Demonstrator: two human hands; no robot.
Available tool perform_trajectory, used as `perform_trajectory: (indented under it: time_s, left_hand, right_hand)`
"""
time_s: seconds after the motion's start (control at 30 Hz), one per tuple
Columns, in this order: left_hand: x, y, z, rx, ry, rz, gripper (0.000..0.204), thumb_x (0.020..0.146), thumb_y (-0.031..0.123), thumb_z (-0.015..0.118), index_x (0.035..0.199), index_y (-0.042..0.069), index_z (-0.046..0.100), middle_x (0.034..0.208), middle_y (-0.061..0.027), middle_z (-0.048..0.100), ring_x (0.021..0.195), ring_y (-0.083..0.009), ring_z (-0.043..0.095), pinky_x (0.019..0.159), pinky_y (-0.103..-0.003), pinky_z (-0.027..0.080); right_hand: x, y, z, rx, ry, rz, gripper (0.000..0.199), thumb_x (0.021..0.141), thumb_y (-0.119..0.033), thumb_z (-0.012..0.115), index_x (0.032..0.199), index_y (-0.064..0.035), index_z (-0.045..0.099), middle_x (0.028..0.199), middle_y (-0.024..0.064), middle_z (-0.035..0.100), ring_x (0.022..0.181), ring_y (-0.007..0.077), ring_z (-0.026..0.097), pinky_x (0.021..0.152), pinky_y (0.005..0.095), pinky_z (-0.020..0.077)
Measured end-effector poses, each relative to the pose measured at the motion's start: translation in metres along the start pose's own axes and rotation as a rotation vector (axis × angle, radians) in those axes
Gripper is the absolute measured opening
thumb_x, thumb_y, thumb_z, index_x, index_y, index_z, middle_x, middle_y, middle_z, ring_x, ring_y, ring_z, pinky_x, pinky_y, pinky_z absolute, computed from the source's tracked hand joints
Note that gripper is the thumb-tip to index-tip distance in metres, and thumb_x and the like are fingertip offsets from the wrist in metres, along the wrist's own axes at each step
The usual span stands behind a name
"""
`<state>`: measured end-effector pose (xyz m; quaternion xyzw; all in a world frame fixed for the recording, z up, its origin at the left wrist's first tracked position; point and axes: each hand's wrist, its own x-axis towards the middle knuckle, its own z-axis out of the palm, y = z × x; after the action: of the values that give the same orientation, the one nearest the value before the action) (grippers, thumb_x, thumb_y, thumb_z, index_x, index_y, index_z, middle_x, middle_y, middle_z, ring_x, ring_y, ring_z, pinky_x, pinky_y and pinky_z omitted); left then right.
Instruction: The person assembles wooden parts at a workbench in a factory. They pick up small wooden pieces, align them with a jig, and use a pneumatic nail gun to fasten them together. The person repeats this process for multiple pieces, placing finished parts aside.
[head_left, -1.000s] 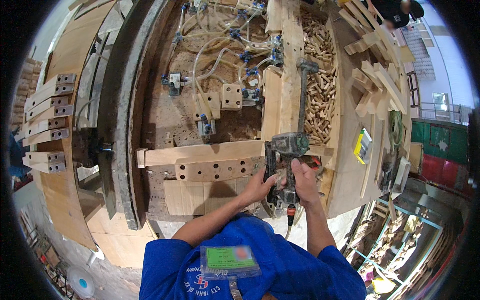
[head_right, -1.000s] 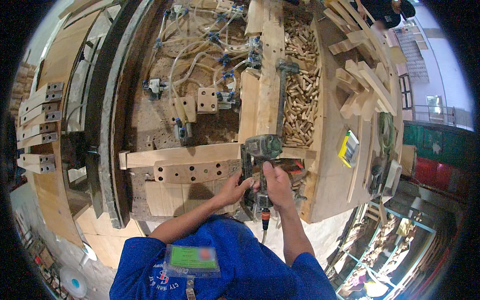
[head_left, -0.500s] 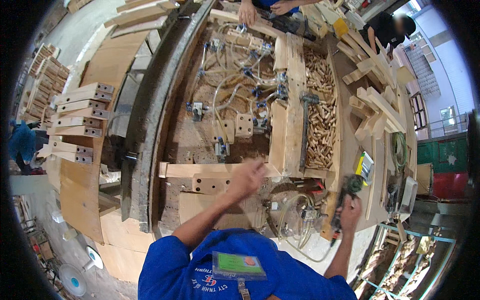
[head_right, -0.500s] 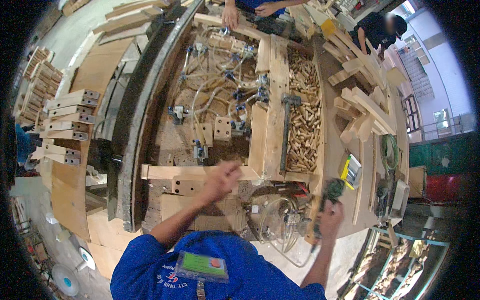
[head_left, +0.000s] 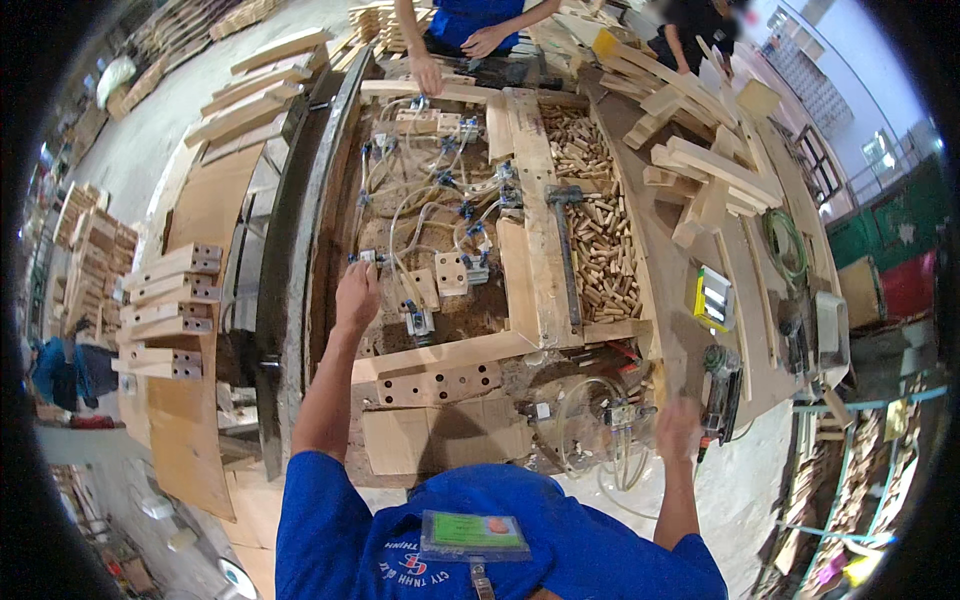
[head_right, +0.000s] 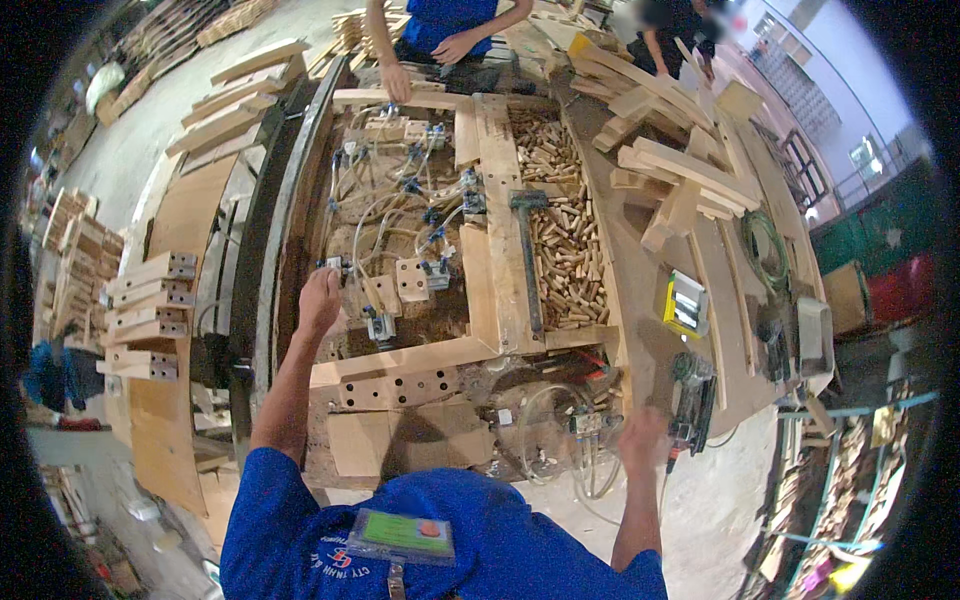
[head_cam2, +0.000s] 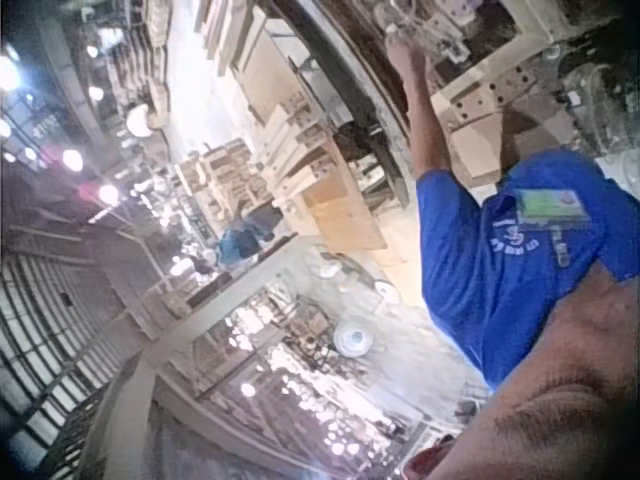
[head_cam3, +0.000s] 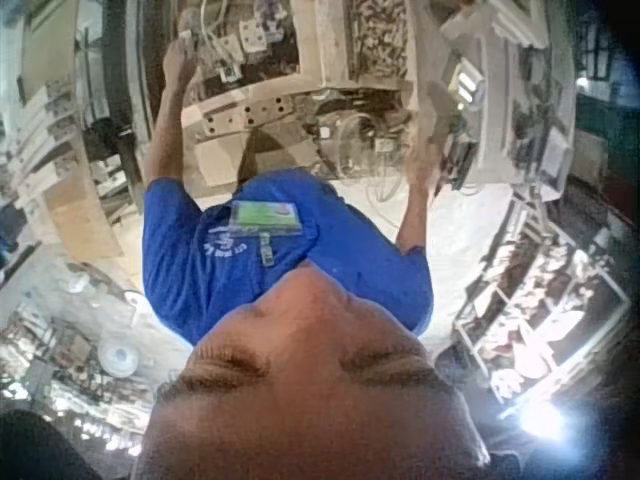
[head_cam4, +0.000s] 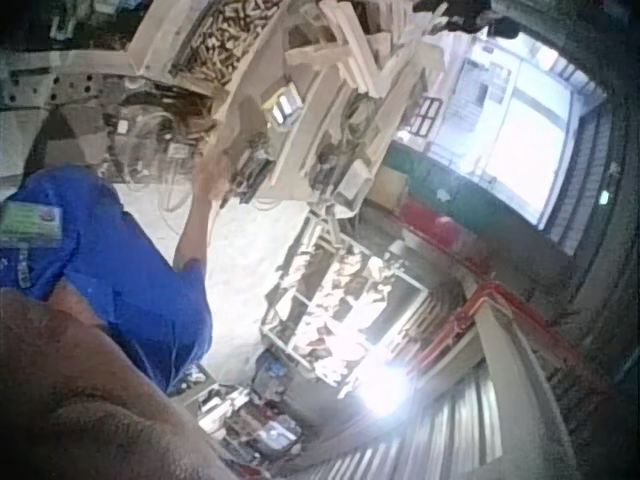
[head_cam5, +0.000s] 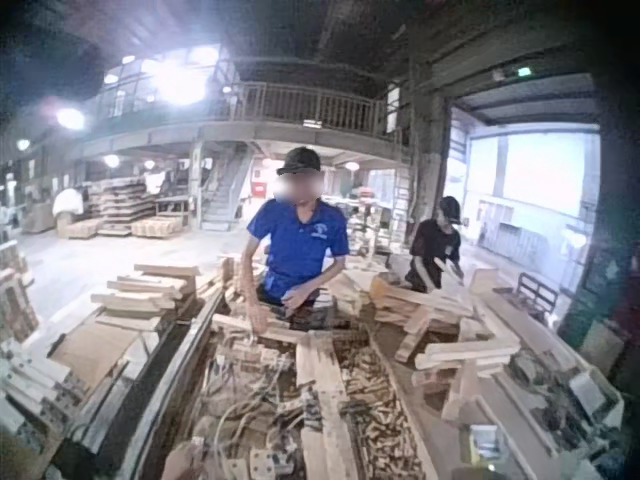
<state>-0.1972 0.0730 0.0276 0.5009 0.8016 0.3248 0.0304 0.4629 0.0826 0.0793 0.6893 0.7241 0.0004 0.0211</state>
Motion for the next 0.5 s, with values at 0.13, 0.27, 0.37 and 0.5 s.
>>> perform_trajectory:
  time_s: [0.13,0.27,0.37,0.5]
  left_hand:
    - [-0.045,0.014,-0.019,0.147,-0.019,0.088,0.027,0.105,0.023,0.05,0.098,0.001,0.064,0.1,-0.0243,0.066,0.094,-0.045,0.063,0.084,-0.056,0.049]
    - [-0.097,0.008,-0.027,0.409,-0.385,0.102,0.022,0.1,0.023,0.055,0.094,0.005,0.066,0.096,-0.022,0.067,0.095,-0.0418,0.061,0.083,-0.053,0.047]
    - [-0.117,0.017,-0.025,0.273,-0.348,0.227,0.024,0.101,0.024,0.054,0.094,0.006,0.068,0.093,-0.02,0.069,0.093,-0.0406,0.062,0.084,-0.053,0.047]
    - [-0.13,0.017,-0.028,0.252,-0.367,0.267,0.03,0.102,0.027,0.053,0.087,0.005,0.068,0.083,-0.0196,0.069,0.088,-0.041,0.063,0.085,-0.053,0.047]
  right_hand:
    - [-0.023,-0.037,0.005,-0.024,0.108,-0.052,0.028,0.09,-0.01,0.06,0.112,0.0067,0.066,0.114,0.0213,0.065,0.105,0.0423,0.064,0.087,0.0531,0.0526]
    - [-0.022,-0.036,0.024,-0.122,-0.012,-0.039,0.036,0.089,-0.01,0.063,0.12,0.008,0.062,0.103,0.0211,0.07,0.104,0.042,0.067,0.087,0.0521,0.0543]
    - [-0.022,-0.032,0.03,-0.062,-0.16,0.084,0.04,0.087,-0.01,0.065,0.122,0.0084,0.058,0.099,0.0251,0.072,0.101,0.0421,0.069,0.085,0.0529,0.0553]
    - [-0.027,-0.055,0.026,0.094,-0.209,0.173,0.039,0.084,-0.009,0.066,0.118,0.0085,0.058,0.097,0.0302,0.071,0.096,0.0428,0.071,0.085,0.053,0.0558]
